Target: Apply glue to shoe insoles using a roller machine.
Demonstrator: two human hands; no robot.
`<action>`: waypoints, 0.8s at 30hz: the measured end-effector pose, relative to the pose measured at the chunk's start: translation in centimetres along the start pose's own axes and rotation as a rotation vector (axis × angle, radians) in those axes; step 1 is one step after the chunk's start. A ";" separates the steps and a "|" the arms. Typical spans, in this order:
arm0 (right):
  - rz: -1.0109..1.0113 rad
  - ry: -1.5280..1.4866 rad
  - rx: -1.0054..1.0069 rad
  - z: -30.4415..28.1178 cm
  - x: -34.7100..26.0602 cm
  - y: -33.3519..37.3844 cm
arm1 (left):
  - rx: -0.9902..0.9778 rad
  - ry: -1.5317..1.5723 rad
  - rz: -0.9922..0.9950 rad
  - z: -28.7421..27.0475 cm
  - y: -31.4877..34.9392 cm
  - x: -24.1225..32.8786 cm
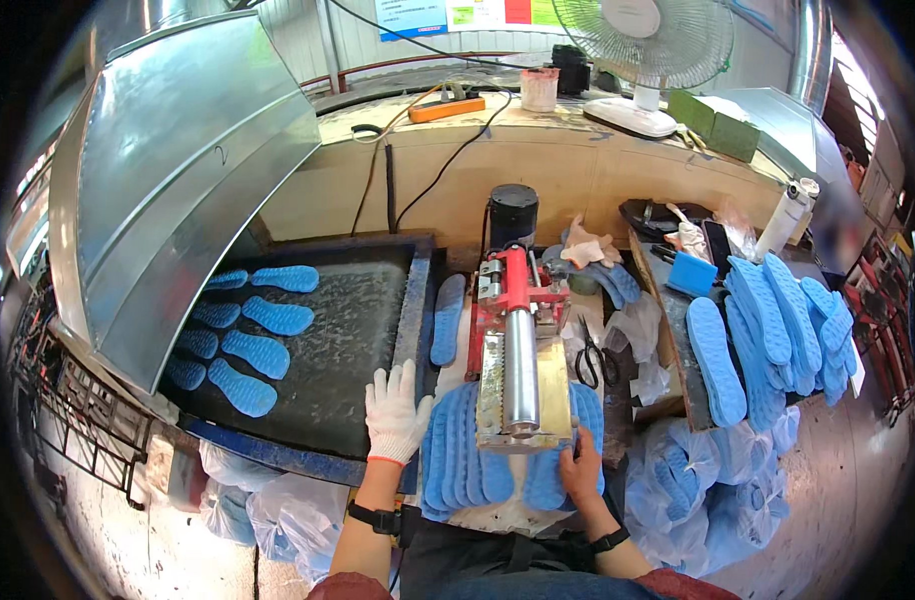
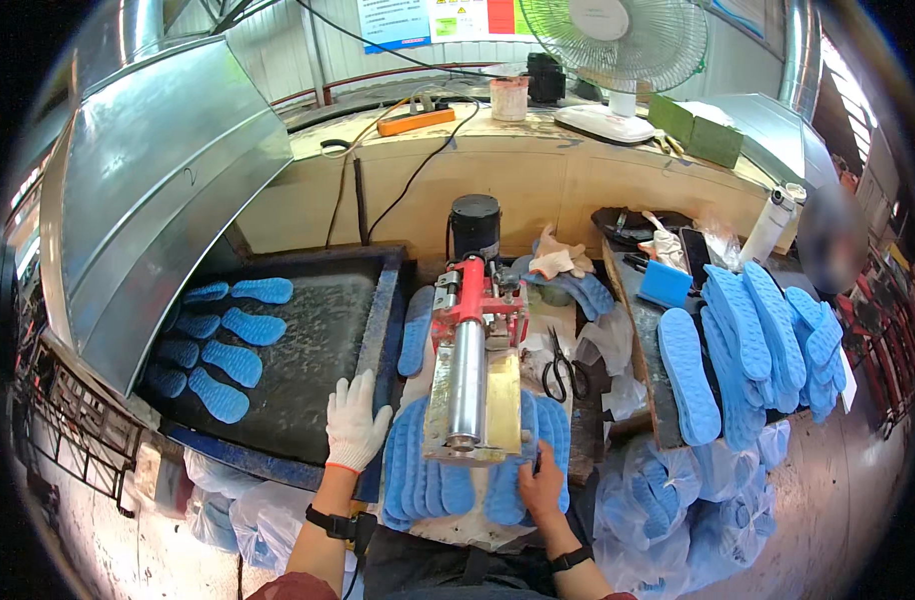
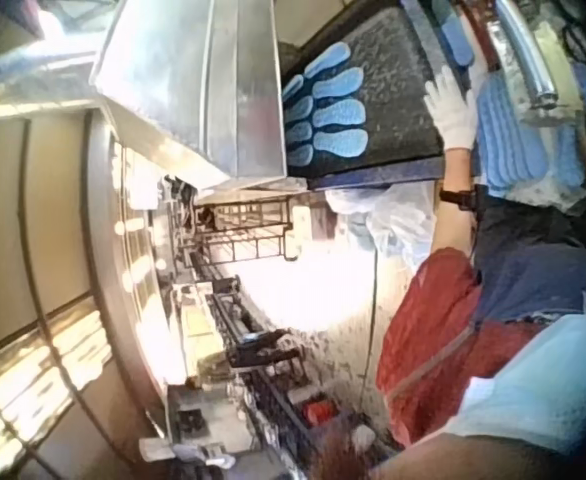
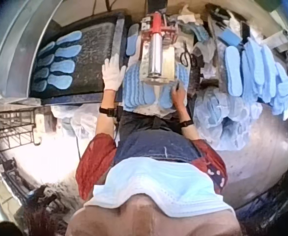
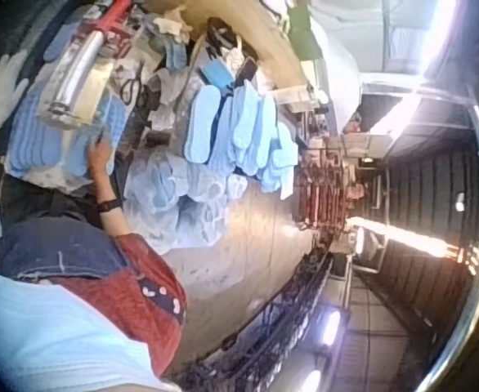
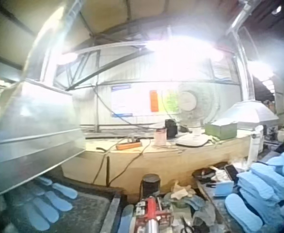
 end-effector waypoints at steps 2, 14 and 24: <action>-0.053 -0.017 0.044 -0.1 0.2 0.0 | 0.093 -0.039 0.014 0.2 0.4 0.0; -0.098 -0.010 0.046 -0.4 -0.9 -0.1 | 0.108 -0.025 0.008 0.6 0.7 -0.6; -0.042 0.029 -0.007 -0.5 -1.0 -0.1 | 0.212 -0.082 0.038 0.5 0.9 -0.6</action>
Point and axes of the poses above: each hand's wrist, its own y-axis away from the middle knuckle, its own z-axis out of the palm, x = y × z, the point moved 4 cm from there along -y, towards the middle knuckle, and after that the axes turned 9 degrees about x, right-handed, at the moved point
